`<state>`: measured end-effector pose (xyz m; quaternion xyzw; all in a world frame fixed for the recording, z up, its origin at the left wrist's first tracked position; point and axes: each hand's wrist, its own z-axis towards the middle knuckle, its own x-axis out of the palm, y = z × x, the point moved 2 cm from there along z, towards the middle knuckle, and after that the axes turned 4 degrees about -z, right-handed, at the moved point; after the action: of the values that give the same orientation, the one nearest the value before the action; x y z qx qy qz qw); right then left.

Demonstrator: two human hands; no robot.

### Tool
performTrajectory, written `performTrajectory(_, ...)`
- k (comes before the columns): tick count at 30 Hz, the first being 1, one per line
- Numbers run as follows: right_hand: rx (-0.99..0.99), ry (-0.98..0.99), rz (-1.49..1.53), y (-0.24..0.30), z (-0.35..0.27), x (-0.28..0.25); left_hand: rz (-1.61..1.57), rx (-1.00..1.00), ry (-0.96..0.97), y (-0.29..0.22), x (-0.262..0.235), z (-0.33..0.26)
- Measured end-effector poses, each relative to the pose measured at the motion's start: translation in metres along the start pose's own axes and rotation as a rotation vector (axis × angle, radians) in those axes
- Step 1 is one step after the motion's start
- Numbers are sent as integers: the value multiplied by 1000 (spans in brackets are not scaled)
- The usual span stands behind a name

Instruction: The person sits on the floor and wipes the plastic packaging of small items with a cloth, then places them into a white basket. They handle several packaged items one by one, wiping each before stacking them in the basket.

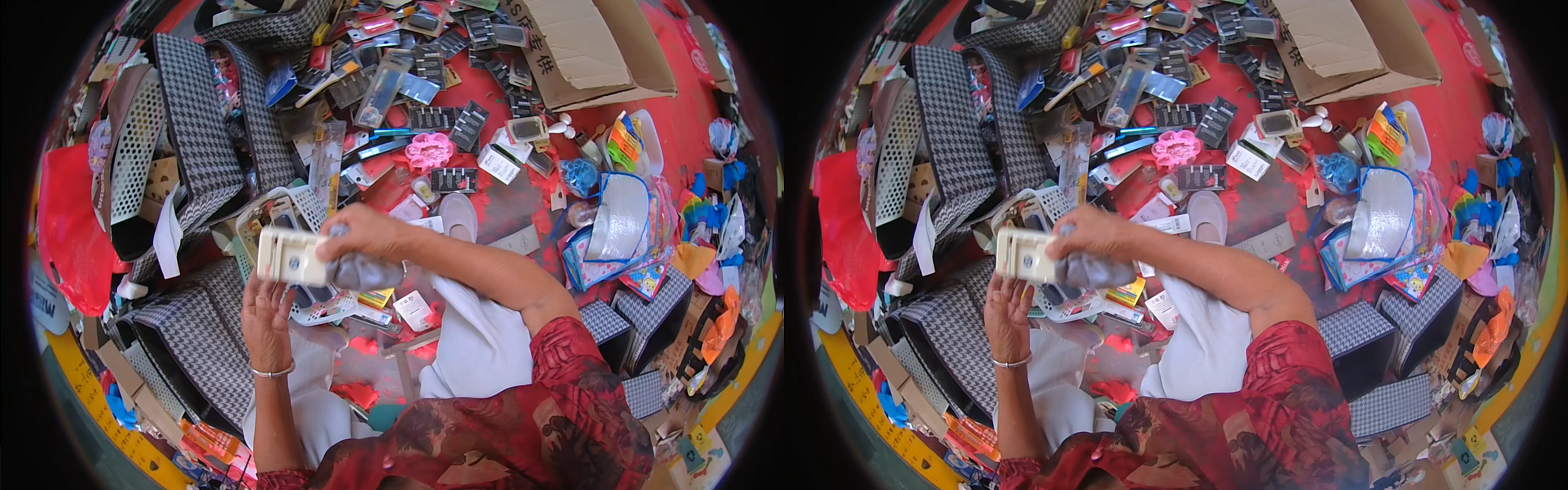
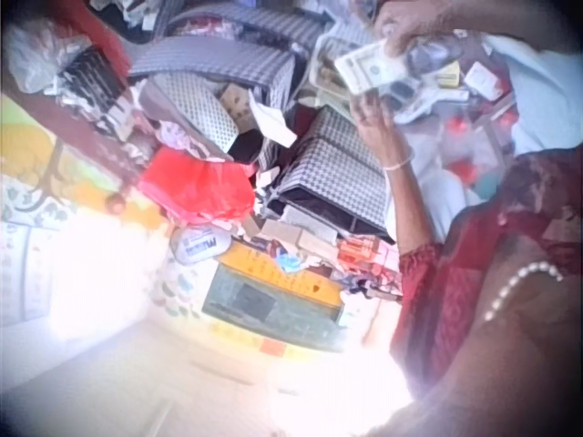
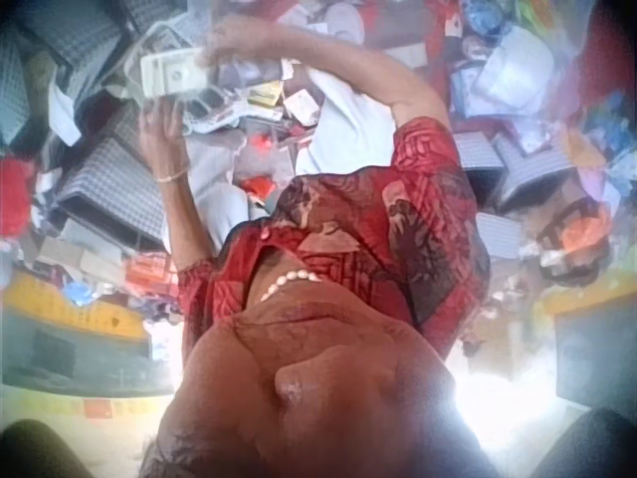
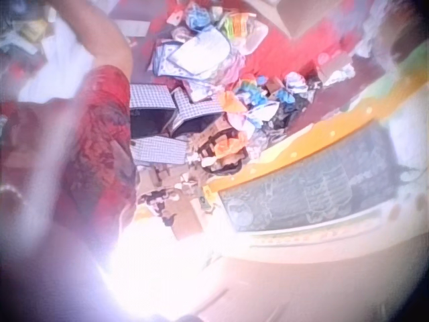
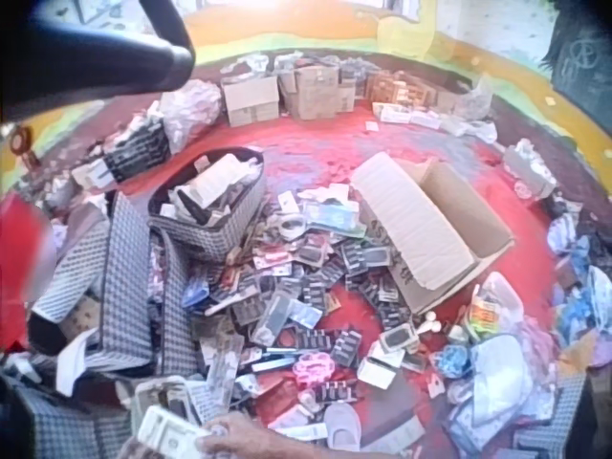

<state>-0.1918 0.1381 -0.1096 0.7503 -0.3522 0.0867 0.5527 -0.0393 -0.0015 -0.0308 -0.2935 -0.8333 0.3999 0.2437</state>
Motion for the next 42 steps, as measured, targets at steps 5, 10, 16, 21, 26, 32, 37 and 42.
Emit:
performTrajectory(5, -138, -466, 255, 2, -47, -99, 110, -176, 41, -3, 1, -3)
performTrajectory(10, -249, -863, 449, -52, -167, -177, 203, -240, 82, 2, 0, -7)
performTrajectory(16, -5, -1265, 746, -157, -250, -207, 194, -257, 80, 4, -3, -9)
performTrajectory(21, 110, -1246, 786, -196, -264, -228, 186, -267, 89, 8, -4, -8)
performTrajectory(26, 260, -1426, 719, -218, -270, -273, 207, -251, 77, 9, -4, -6)
performTrajectory(32, 531, -1716, 8, -243, -281, -279, 210, -267, 60, 9, -5, -7)
performTrajectory(37, 663, -1310, -651, -197, -239, -236, 232, -299, 70, 11, -6, -10)
performTrajectory(42, 425, -1363, -1043, -128, -178, -211, 256, -311, 92, 13, -6, -9)
